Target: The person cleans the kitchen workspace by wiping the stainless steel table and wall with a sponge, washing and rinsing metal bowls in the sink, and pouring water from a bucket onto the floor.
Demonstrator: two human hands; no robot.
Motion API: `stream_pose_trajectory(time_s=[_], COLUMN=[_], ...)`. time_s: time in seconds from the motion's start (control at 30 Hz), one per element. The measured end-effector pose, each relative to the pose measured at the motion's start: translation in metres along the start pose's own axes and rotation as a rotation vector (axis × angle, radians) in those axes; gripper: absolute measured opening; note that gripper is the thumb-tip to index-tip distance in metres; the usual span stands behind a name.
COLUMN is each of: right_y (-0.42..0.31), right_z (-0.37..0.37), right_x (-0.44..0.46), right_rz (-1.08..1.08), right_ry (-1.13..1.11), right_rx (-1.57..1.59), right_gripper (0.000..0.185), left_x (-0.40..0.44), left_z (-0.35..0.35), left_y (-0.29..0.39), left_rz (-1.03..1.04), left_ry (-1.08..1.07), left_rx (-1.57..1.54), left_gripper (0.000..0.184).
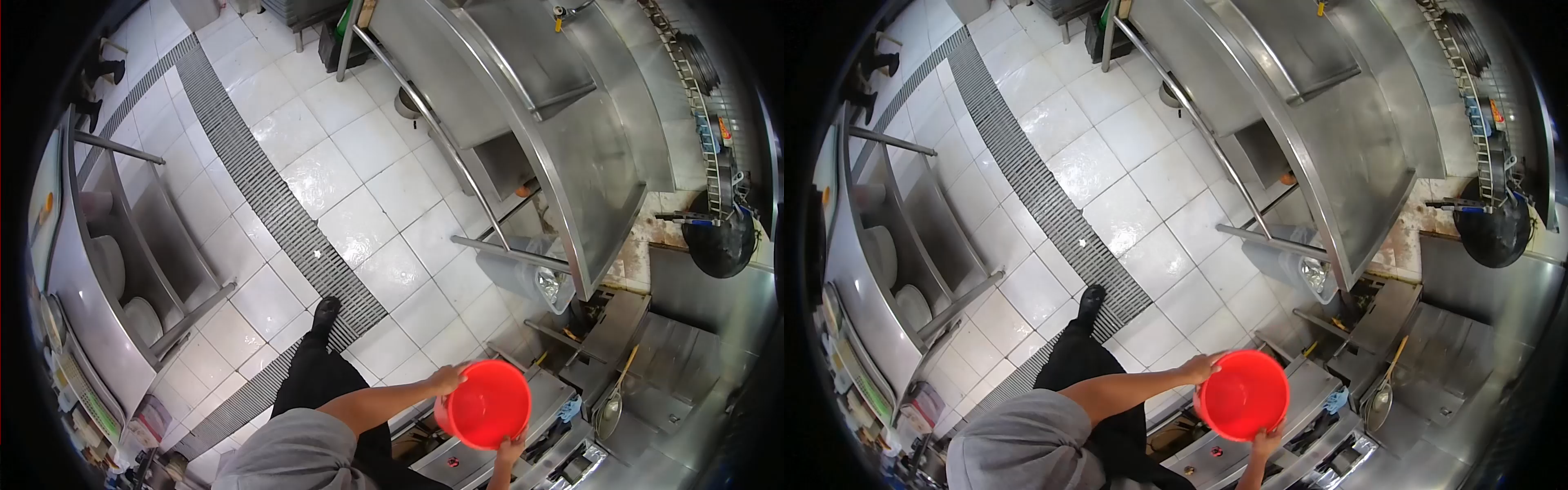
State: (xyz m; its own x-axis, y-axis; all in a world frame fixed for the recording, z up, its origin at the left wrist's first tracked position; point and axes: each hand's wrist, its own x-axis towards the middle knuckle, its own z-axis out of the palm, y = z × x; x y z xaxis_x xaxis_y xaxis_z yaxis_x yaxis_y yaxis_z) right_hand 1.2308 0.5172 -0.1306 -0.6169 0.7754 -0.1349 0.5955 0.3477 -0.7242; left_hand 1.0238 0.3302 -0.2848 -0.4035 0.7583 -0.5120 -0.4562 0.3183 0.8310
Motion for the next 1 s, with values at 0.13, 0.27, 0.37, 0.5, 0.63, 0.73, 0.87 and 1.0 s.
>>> stream_pose_trajectory(time_s=[0.13, 0.27, 0.37, 0.5, 0.63, 0.73, 0.87, 1.0], right_y=[0.0, -0.025, 0.026, -0.007, -0.082, -0.076, -0.108, -0.033], right_z=[-0.023, 0.01, 0.038, 0.123, 0.193, 0.209, 0.158, 0.045], right_x=[-0.015, 0.016, 0.06, 0.133, 0.173, 0.206, 0.214, 0.206], right_rz=[0.224, 0.899, 0.917, 0.624, -0.006, 0.192, 0.041, 0.082], right_ry=[-0.127, -0.224, -0.39, -0.638, -0.824, -0.672, -0.44, -0.222], right_rx=[-0.58, -0.688, -0.817, -1.12, -1.412, -1.481, -1.341, -1.001], right_gripper=[0.055, 0.034, 0.023, 0.024, 0.019, 0.03, 0.032, 0.044], left_x=[-0.006, -0.015, -0.128, -0.216, -0.265, -0.271, -0.261, -0.232], left_z=[-0.02, -0.114, -0.237, -0.315, -0.326, -0.31, -0.28, -0.262], left_y=[-0.108, -0.303, -0.228, -0.219, -0.246, -0.291, -0.272, -0.225], left_rz=[0.251, 0.221, -0.246, -0.563, -0.631, -0.717, -0.692, -0.568], left_ry=[-0.063, 0.568, 0.674, 0.853, 0.92, 0.905, 0.776, 0.806], left_rx=[0.341, 0.622, 0.418, 0.426, 0.385, 0.274, 0.052, -0.039], left_gripper=[0.028, 0.031, 0.034, 0.033, 0.036, 0.038, 0.039, 0.039])
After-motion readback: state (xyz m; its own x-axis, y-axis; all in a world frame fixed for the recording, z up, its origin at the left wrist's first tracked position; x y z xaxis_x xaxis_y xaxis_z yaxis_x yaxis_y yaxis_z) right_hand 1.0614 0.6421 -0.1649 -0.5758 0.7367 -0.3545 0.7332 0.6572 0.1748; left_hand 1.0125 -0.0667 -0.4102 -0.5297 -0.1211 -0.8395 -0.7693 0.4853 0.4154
